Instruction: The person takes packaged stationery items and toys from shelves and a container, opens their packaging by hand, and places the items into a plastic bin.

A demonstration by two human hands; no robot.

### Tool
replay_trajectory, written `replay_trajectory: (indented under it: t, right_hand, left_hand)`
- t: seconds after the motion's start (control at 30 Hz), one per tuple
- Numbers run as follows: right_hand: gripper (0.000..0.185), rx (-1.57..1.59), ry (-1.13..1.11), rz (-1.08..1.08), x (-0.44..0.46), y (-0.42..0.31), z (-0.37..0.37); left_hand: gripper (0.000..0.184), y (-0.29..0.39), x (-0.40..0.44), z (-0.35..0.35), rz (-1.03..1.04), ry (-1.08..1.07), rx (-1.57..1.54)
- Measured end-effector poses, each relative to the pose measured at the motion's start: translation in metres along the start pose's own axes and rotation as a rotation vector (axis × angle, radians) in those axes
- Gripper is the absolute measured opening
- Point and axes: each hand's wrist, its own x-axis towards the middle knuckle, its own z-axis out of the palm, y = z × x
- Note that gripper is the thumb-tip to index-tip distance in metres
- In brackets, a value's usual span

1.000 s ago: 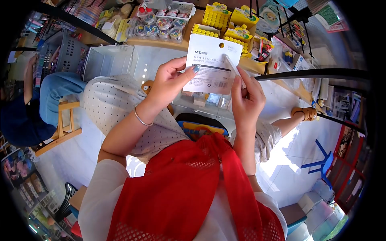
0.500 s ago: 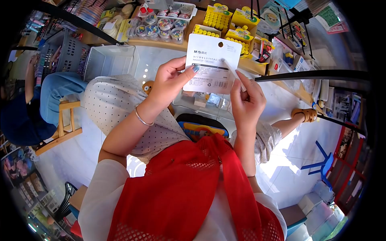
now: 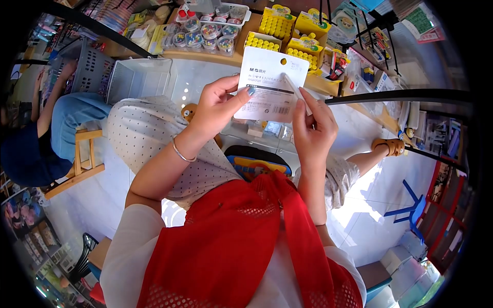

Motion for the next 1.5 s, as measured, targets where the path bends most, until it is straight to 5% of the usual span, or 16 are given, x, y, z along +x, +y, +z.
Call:
replay_trajectory:
  t: [1.5]
  right_hand:
    - [0.02, 0.058, 0.024, 0.052, -0.0022, 0.0032, -0.0026]
  left_hand:
    - [0.03, 0.001, -0.0016, -0.0001, 0.033, 0.014, -0.078]
